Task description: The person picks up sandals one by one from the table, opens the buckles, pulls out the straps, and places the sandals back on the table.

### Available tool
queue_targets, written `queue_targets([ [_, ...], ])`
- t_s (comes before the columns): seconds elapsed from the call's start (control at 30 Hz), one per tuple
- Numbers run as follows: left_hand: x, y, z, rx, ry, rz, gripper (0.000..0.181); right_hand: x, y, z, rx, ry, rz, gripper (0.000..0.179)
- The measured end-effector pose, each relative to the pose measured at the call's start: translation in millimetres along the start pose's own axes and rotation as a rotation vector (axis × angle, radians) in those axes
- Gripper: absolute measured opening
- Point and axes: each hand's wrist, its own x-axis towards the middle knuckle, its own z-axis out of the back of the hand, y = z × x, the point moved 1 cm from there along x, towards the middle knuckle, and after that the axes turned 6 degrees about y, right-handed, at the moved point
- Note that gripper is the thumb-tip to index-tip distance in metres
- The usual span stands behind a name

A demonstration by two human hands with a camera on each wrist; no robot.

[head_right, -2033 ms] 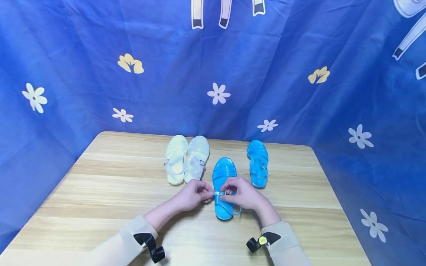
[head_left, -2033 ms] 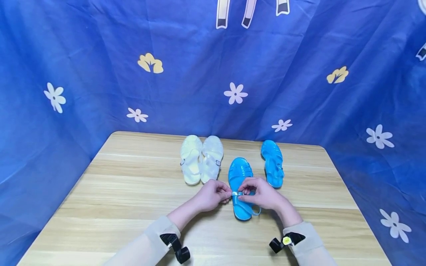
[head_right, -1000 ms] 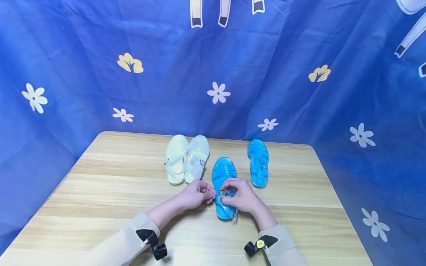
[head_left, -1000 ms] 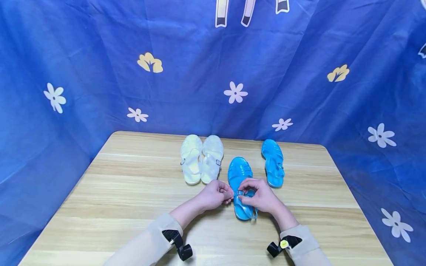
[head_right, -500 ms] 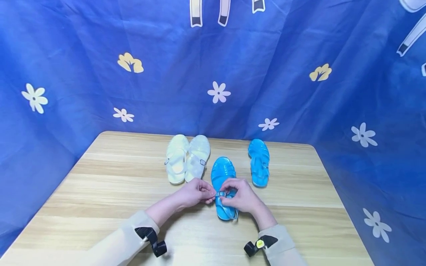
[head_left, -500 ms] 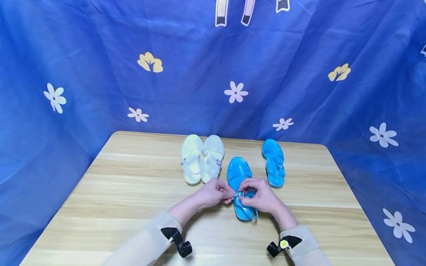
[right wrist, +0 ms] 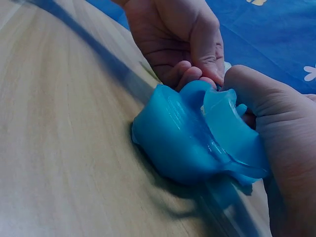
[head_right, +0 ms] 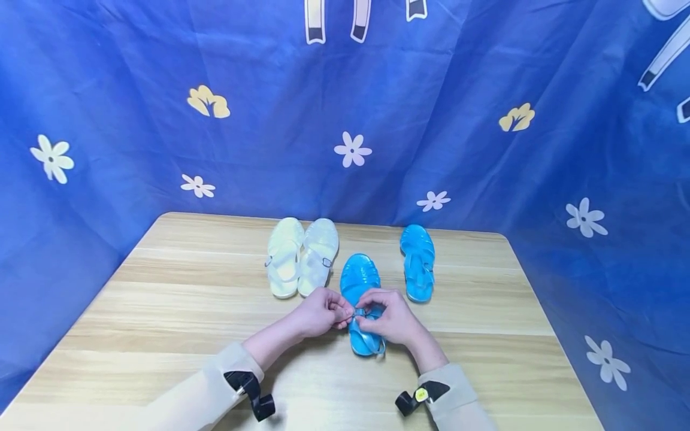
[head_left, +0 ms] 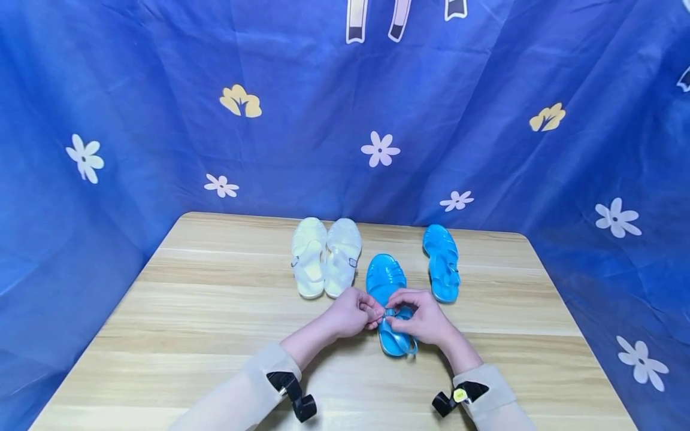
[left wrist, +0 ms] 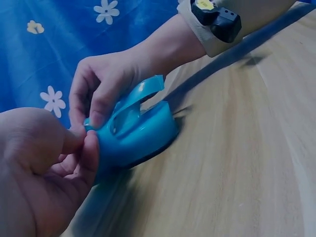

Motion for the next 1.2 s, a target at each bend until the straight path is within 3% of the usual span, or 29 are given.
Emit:
queue_targets([
  [0.4, -4.8, 9.2, 10.7, -0.152, 0.042, -0.008, 0.011, -4.7, -2.9, -0.2, 0.003, -0.02, -0.019, 0.025],
  [0.73, -5.6, 4.5, 1.1, -0.044, 0.031, 0.044, 0.009, -4.8, -4.8, -0.7, -0.01, -0.021, 0.002, 0.025],
  [1.2, -0.9, -2.6, -2.7, -0.002, -0.012, 0.073, 0.008, -5.6, -5.1, -4.4, 0.01, -0.03, -0.003, 0.025],
])
